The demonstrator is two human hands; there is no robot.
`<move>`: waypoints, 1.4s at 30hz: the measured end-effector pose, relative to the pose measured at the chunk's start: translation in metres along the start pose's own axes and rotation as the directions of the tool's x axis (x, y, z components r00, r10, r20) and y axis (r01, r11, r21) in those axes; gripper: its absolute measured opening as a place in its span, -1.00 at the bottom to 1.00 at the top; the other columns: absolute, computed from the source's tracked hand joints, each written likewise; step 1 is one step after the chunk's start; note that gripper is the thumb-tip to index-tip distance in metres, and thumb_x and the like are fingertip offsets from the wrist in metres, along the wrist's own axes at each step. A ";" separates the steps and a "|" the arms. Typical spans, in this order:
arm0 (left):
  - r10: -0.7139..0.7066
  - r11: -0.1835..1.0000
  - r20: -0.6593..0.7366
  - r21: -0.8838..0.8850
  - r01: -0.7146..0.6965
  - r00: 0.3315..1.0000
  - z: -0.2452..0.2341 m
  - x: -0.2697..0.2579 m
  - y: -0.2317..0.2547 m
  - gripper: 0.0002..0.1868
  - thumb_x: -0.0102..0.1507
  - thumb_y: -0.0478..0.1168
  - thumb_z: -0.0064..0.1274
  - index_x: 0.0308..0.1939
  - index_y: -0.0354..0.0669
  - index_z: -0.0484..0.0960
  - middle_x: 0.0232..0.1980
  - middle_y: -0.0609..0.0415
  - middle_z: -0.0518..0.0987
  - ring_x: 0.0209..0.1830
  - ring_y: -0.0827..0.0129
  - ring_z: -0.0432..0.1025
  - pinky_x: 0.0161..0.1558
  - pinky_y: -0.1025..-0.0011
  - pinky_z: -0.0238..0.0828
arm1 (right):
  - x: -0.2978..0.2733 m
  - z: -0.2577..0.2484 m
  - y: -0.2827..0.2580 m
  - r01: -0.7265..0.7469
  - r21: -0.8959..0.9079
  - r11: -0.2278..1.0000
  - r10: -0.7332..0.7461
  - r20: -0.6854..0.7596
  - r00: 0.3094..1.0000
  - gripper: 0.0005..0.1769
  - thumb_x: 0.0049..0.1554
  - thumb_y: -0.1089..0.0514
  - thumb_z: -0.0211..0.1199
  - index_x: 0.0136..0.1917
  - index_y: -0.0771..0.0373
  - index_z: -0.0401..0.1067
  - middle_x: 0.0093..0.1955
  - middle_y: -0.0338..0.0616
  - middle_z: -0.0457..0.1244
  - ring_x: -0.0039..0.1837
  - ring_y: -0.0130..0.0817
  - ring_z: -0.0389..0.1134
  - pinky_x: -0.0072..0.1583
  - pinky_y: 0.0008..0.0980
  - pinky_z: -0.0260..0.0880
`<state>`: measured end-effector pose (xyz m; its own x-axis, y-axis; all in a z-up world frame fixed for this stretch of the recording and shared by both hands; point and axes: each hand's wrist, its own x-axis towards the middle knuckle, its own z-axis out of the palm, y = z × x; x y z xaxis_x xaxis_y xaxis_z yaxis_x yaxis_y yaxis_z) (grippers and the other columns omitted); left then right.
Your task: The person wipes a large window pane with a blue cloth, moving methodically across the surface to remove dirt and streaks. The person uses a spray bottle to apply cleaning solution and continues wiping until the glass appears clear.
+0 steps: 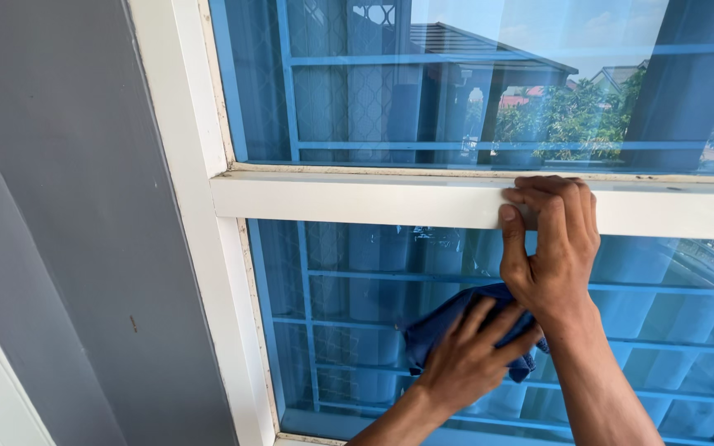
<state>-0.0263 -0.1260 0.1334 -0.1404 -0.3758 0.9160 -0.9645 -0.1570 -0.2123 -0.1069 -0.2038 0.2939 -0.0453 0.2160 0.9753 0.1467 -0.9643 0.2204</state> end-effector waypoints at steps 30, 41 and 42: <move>-0.319 0.899 -0.503 0.107 0.424 0.804 -0.084 -0.001 -0.089 0.06 0.24 -0.13 0.25 0.65 -0.06 -0.12 0.62 -0.27 0.04 0.68 -0.12 -0.12 0.62 -0.23 -0.34 | 0.011 -0.011 -0.007 -0.018 0.039 0.999 0.015 0.060 0.998 -0.77 0.07 0.47 0.20 0.02 0.35 0.45 0.18 -0.01 0.27 0.17 -0.05 0.25 0.18 -0.12 0.25; -0.209 0.951 0.187 -0.189 0.244 0.960 0.011 0.055 0.028 -0.25 0.19 -0.25 0.08 0.48 -0.27 0.30 0.52 -0.29 0.27 0.67 -0.12 0.03 0.66 -0.31 -0.25 | 0.012 -0.018 -0.012 -0.069 0.088 0.994 0.060 0.102 0.993 -0.78 0.04 0.44 0.22 0.00 0.36 0.44 0.19 -0.01 0.27 0.21 -0.05 0.25 0.25 -0.13 0.28; -0.153 0.963 0.152 -0.199 0.182 0.976 0.019 0.051 0.035 -0.32 0.25 -0.21 0.11 0.46 -0.18 0.32 0.50 -0.20 0.30 0.65 -0.06 0.05 0.66 -0.23 -0.21 | 0.012 -0.022 -0.011 -0.061 0.094 0.994 0.049 0.120 0.992 -0.77 0.05 0.45 0.22 0.02 0.37 0.46 0.20 -0.01 0.28 0.22 -0.05 0.27 0.25 -0.14 0.31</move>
<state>-0.0628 -0.1681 0.1660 0.0447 -0.4819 0.8751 -0.9988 -0.0381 0.0301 -0.1309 -0.1943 0.3032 0.0804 0.1849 0.9795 0.2411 -0.9571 0.1608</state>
